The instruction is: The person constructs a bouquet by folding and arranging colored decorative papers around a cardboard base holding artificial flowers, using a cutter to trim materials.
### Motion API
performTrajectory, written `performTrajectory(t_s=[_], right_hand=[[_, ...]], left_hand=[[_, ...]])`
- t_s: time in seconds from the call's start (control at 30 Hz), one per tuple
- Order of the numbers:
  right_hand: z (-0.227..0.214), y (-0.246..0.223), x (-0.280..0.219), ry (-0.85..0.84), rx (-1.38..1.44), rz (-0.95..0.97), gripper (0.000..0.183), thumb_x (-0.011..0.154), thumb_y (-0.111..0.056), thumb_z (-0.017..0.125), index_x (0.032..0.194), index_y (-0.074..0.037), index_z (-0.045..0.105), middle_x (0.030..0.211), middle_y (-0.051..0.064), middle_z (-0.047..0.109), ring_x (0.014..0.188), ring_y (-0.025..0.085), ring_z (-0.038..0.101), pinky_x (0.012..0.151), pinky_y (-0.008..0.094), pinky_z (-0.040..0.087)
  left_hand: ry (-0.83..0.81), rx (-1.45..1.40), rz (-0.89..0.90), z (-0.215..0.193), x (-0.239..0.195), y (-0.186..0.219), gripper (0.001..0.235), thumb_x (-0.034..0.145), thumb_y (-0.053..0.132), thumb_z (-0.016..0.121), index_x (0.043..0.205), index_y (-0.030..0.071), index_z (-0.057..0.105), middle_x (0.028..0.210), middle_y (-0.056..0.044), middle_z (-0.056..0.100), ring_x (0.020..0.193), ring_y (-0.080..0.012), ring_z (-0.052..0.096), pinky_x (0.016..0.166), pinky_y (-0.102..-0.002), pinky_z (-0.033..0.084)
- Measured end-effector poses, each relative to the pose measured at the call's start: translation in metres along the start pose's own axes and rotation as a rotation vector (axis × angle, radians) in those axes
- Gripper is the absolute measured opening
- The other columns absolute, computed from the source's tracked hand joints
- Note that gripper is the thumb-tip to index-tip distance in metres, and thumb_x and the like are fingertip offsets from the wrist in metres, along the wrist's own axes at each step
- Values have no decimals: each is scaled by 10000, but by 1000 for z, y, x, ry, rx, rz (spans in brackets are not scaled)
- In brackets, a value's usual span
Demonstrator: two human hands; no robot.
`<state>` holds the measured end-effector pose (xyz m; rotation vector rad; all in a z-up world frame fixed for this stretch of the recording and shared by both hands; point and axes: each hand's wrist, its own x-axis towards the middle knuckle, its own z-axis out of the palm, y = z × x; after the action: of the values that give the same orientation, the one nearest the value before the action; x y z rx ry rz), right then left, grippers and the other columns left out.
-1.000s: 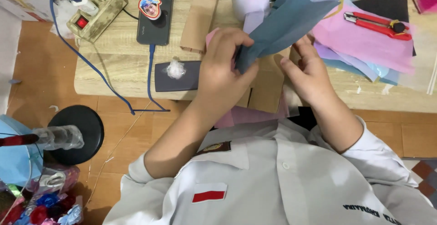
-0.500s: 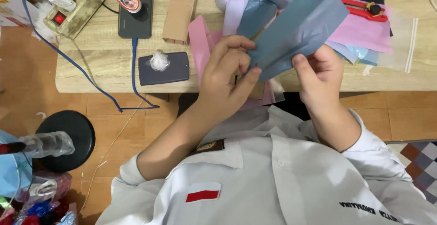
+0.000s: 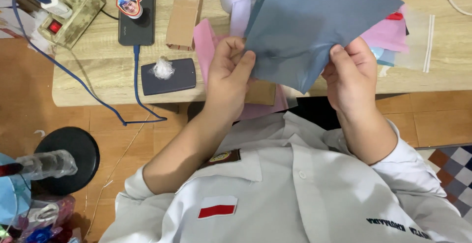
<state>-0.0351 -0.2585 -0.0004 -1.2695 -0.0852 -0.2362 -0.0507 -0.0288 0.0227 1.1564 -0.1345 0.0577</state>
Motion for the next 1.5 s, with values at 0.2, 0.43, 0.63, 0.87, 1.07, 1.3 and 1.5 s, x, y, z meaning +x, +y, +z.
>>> performTrajectory(t_s=[0.2,0.43,0.63,0.87,1.07,1.3,1.5], right_hand=[[-11,-6,-1,33,-98,47,237,1050,-76,559,833,-120,475,724,-42,454,688,70,432,642,237,356],[-34,-48,7,-195,-420,-76,244,1116,-133,614,884,-82,558,803,-1,568,771,81,512,759,223,423],[-15,-31,-7,-160,-329,-124,285,1107,-227,579,1299,-32,501,965,93,635,846,161,626,828,309,580],[-29,-42,-16,-153,-264,-224,585,1068,80,621,1444,-219,288,1290,194,614,589,102,521,666,219,492],[-53,-34,-33,-85,-442,-215,199,992,94,560,1142,1,652,964,107,639,675,138,571,662,234,493],[-80,-36,-45,3,-404,-173,434,994,23,710,1409,26,584,1341,117,661,828,46,577,845,200,547],[-87,-14,-48,62,-320,3,474,968,59,680,1426,-40,605,751,-70,424,701,4,379,777,165,485]], left_hand=[[-182,502,361,-1,-8,19,415,1091,-49,429,1456,126,519,1603,-169,492,1589,-299,427,1148,-286,487],[-514,890,231,3,1,74,567,1094,-5,438,1613,168,287,1728,-183,290,1590,-303,402,1224,-361,411],[-380,777,144,6,-1,53,610,1021,59,518,1583,202,330,1687,-203,387,1628,-269,273,764,-234,489],[-451,738,75,7,-4,50,691,1029,100,578,1610,200,218,1725,-251,245,1124,-159,301,571,-199,440],[-520,753,112,14,-6,37,722,1018,60,606,1611,221,228,1736,-234,232,1293,-189,369,536,-192,436],[-580,792,93,40,-7,31,708,1028,129,622,1610,228,231,1702,-261,319,613,-75,434,684,-200,499],[-482,918,74,51,7,-1,773,927,89,679,1590,98,281,1657,-196,376,609,-142,484,723,-282,531]])
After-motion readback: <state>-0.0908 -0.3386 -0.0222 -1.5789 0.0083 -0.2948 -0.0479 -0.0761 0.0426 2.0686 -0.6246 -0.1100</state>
